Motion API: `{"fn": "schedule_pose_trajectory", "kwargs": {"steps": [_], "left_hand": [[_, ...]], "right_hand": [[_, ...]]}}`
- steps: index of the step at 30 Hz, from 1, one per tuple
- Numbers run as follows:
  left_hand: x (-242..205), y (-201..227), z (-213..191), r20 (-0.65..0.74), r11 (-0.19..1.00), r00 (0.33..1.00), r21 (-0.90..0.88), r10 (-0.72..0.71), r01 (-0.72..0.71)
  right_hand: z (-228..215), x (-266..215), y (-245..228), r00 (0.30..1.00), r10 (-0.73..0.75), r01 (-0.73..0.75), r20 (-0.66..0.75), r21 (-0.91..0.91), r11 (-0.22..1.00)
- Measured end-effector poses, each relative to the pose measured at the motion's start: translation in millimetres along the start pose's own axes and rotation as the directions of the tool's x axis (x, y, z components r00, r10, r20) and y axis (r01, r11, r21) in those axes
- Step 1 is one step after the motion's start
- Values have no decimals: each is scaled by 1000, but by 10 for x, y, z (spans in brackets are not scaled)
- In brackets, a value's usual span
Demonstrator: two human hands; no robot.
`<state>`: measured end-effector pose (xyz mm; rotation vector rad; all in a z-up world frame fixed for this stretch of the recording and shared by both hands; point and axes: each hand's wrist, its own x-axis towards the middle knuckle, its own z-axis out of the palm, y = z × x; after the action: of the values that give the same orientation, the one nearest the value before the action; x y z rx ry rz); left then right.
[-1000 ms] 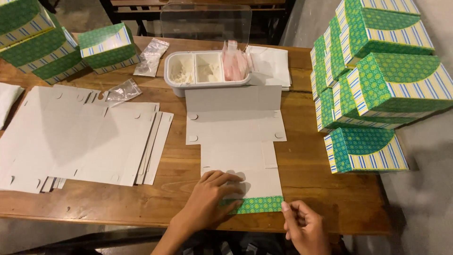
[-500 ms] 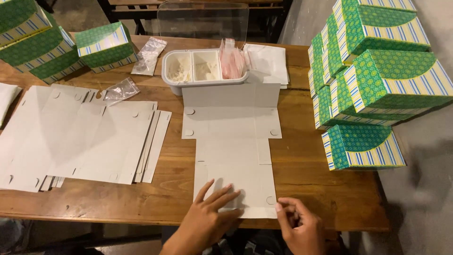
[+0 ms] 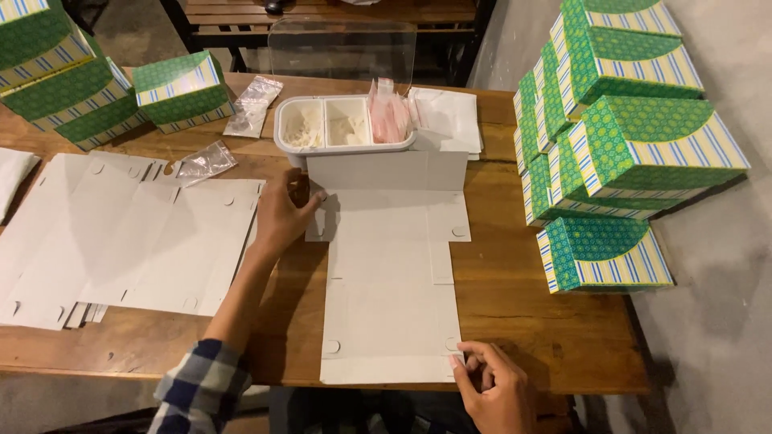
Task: The person assembles small decorative boxes by folding flat white cardboard templates and applying patterned tape to the edges. They work one at a time, smoothing the tape and folding the flaps to form the box shape.
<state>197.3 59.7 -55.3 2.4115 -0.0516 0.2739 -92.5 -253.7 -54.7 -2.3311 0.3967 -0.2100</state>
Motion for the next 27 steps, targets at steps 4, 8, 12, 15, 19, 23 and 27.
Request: {"fn": "schedule_pose_trajectory", "kwargs": {"steps": [4,8,12,15,19,23,27], "left_hand": [[90,37,53,28,976,999,-214,-23,28],[-84,115,-84,14,893,995,-443,101,-85],[-131,95,-183,-27,929,987,-333,160,-160],[-76,93,-206,-145,904,974,-370,173,-215],[202,146,-221,-294,870,924,-353,244,-343],[368,184,-195,-446,848,829,-238,338,-474],[-8,369,-262,-436,894,802,10,408,-449]], "right_hand": [[60,-3,150,998,-46,47,-40,12,999],[21,-18,238,998,-56,56,-3,137,989],[17,-6,200,996,-90,93,-26,147,985],[48,53,104,998,35,-39,51,95,995],[186,227,-78,986,-163,165,-36,100,981],[327,346,-249,976,-198,208,-88,126,970],[381,375,-295,968,-228,231,-106,20,973]]}}
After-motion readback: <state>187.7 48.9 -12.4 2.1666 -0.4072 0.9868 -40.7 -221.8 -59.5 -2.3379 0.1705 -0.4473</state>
